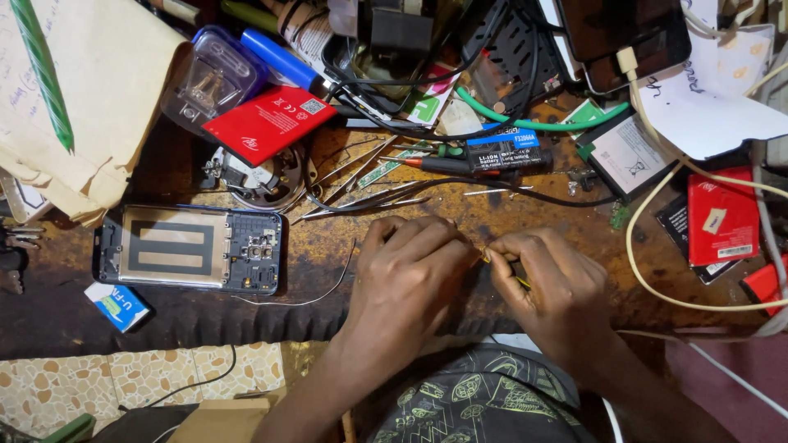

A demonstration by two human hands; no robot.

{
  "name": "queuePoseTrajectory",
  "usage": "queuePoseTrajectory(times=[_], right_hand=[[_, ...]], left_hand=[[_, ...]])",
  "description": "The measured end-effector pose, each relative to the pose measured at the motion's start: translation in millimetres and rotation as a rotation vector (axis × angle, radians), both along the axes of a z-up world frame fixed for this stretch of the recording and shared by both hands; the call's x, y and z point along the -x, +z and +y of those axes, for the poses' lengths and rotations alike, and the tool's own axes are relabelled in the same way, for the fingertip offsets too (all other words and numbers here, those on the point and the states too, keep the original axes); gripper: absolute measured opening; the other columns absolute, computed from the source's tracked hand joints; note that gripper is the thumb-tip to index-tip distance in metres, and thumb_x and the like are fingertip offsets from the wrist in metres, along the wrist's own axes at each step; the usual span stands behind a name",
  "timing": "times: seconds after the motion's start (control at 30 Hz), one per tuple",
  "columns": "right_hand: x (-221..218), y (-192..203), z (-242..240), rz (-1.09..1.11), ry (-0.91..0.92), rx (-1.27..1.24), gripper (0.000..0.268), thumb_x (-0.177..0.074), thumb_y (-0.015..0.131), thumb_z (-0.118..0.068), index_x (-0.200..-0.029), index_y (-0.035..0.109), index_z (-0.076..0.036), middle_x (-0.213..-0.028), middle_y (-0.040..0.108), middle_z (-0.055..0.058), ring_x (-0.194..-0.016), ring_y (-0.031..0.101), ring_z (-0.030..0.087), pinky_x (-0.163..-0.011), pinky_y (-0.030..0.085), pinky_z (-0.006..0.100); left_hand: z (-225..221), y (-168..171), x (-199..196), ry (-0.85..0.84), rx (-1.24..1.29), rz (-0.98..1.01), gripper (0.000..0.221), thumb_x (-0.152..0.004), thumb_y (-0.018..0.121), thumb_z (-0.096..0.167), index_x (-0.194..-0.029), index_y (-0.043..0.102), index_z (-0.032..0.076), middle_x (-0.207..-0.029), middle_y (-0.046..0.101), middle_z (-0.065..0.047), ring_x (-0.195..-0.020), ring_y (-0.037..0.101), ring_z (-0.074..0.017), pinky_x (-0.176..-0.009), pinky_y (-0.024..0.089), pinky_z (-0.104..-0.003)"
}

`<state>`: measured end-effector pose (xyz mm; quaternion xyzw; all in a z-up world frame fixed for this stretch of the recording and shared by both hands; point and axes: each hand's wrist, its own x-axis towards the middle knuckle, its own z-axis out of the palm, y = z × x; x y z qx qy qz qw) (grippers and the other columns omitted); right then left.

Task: Repairing and inspecting the internal components of a disassembled smartphone on a cluttered workbench.

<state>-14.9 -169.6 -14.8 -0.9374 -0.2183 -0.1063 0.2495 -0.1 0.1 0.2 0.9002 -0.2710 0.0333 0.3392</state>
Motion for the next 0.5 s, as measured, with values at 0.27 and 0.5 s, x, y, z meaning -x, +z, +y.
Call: queuePoseTrajectory(times=[0.27,0.5], right_hand=[[-0.8,2.3,0.9,0.034,-0.008,-0.045,0.008,-0.079,0.062,0.0,-0.084,0.056,-0.001,-0.077,0.056,0.01,-0.065,0.056,0.022,-0.056,0.042,0.03],[0.8,-0.2,0.2,0.034,-0.027,-0.002,0.01,-0.08,0.064,-0.003,-0.085,0.056,-0.002,-0.076,0.056,0.009,-0.062,0.055,0.021,-0.052,0.04,0.03]], left_hand=[[1.1,0.7,-0.9,-0.015,-0.007,0.002,0.014,-0.072,0.058,0.015,-0.084,0.055,0.01,-0.082,0.055,-0.004,-0.082,0.053,-0.0241,-0.07,0.031,-0.038],[0.1,-5.0,1.2,0.006,-0.032,0.001,0.012,-0.073,0.06,0.015,-0.084,0.057,0.01,-0.082,0.058,-0.004,-0.08,0.054,-0.0228,-0.07,0.034,-0.039]])
